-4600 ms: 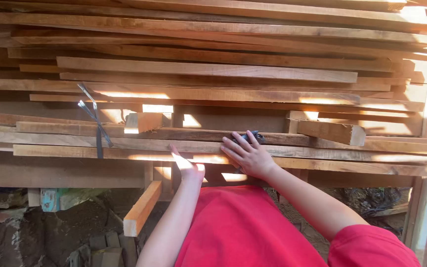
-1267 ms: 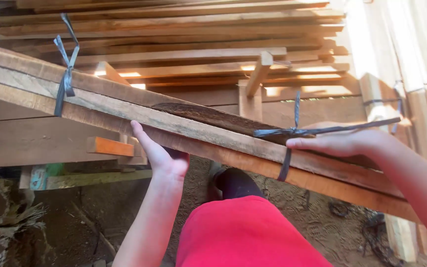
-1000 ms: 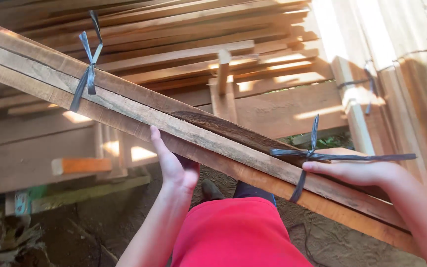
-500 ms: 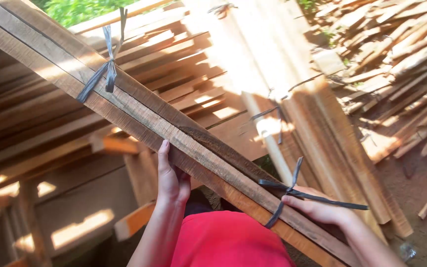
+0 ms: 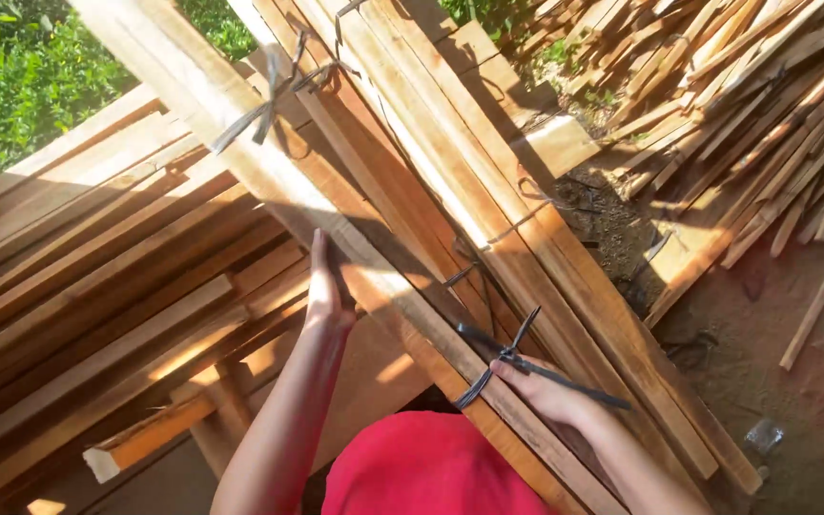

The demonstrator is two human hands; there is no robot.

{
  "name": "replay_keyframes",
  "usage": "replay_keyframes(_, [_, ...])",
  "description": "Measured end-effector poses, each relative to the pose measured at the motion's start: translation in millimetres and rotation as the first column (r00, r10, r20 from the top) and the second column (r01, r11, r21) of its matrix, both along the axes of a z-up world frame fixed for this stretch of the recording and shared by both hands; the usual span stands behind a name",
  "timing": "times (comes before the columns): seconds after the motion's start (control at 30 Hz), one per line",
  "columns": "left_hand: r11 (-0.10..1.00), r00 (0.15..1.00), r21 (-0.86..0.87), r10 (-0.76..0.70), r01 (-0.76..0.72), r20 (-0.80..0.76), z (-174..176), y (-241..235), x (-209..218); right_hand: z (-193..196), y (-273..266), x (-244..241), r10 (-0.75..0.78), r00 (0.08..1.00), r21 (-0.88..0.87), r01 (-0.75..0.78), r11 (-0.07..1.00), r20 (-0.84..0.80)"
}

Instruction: The person removes a bundle of wooden planks from a stack and places them on a wooden rack. They then proceed to pick up individual planks from the main pile and arrange them neatly on the rack, stacking them one by one.

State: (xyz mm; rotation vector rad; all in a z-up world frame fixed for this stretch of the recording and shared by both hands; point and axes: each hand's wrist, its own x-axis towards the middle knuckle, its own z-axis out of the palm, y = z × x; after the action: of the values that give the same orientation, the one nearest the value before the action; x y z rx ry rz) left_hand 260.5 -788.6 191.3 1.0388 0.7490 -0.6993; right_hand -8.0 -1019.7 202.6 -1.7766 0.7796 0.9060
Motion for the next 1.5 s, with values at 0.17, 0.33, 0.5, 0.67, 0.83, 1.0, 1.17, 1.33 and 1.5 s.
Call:
replay_keyframes(0.17, [0.994,0.995,0.053,-0.099,0.098,0.004,21,-35,61,-29,6,57,-0.101,0.989,-0.018,0.1,0.995,-0.107])
replay_keyframes(0.33, [0.989,0.982,0.045,-0.147,0.143,0.121,-17,-56,101,-50,7,100,-0.096,0.989,-0.073,0.088,0.993,-0.108])
replay_keyframes(0.5, [0.978,0.931,0.017,-0.204,0.208,0.304,-80,-73,118,-66,8,109,-0.211,0.972,-0.094,0.202,0.975,-0.106])
replay_keyframes(0.67, [0.98,0.968,0.06,-0.198,0.191,0.152,-40,-80,107,-88,1,105,-0.277,0.953,-0.087,0.268,0.959,-0.121])
replay_keyframes(0.83, [0.974,0.975,0.109,-0.206,0.197,0.081,-58,-90,106,-101,-11,93,-0.332,0.935,-0.068,0.326,0.943,-0.128])
replay_keyframes(1.0, [0.775,0.963,0.625,-0.23,0.095,0.138,-180,-90,107,-119,-16,90,-0.223,0.965,-0.17,0.199,0.965,-0.138])
replay_keyframes(1.17, [0.731,0.812,0.683,-0.395,-0.006,0.43,-190,-79,85,-94,39,54,0.178,0.917,-0.633,0.097,0.768,0.358])
replay_keyframes(1.33, [0.823,0.737,0.566,-0.359,-0.039,0.572,-179,-95,89,-133,50,26,0.503,0.833,-0.85,-0.077,0.521,0.233])
replay_keyframes(1.5, [0.789,0.907,0.605,-0.327,0.108,0.265,-203,-96,80,-124,41,31,0.366,0.919,-0.824,-0.093,0.559,0.145])
